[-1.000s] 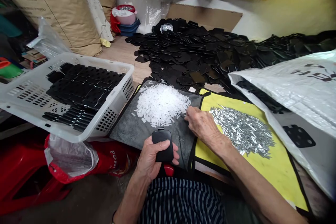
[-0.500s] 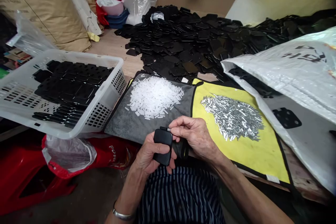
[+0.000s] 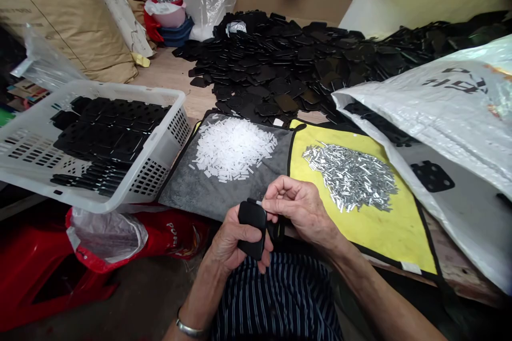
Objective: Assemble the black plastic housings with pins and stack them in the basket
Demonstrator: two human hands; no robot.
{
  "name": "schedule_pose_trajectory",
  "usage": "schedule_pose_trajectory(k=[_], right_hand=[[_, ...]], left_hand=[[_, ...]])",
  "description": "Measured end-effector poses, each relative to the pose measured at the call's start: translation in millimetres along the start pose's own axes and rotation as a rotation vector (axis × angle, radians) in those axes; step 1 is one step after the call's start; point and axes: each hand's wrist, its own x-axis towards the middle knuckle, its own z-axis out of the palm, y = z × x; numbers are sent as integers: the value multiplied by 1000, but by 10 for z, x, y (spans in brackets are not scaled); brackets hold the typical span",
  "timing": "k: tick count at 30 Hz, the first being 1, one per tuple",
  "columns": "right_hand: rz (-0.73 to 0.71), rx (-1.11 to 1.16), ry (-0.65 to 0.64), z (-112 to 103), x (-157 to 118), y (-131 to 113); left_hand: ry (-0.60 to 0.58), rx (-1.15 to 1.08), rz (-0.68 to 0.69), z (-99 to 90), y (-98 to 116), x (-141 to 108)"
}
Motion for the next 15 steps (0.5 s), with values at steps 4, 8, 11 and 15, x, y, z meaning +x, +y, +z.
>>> schedule_pose_trajectory(k=[4,8,11,15], right_hand=[[86,87,-77,-24,-36,15],[94,84,-83,15,-75,1],[44,-27,-38,68,-142,-32],[-356,-475,73,131,-245,-16]], left_hand=[[-12,0,-35,11,-31,-34],[-24,31,-29,26,-51,-68],[-30,69,-25,29,-39,-89],[6,202,-21,54,29,-119]])
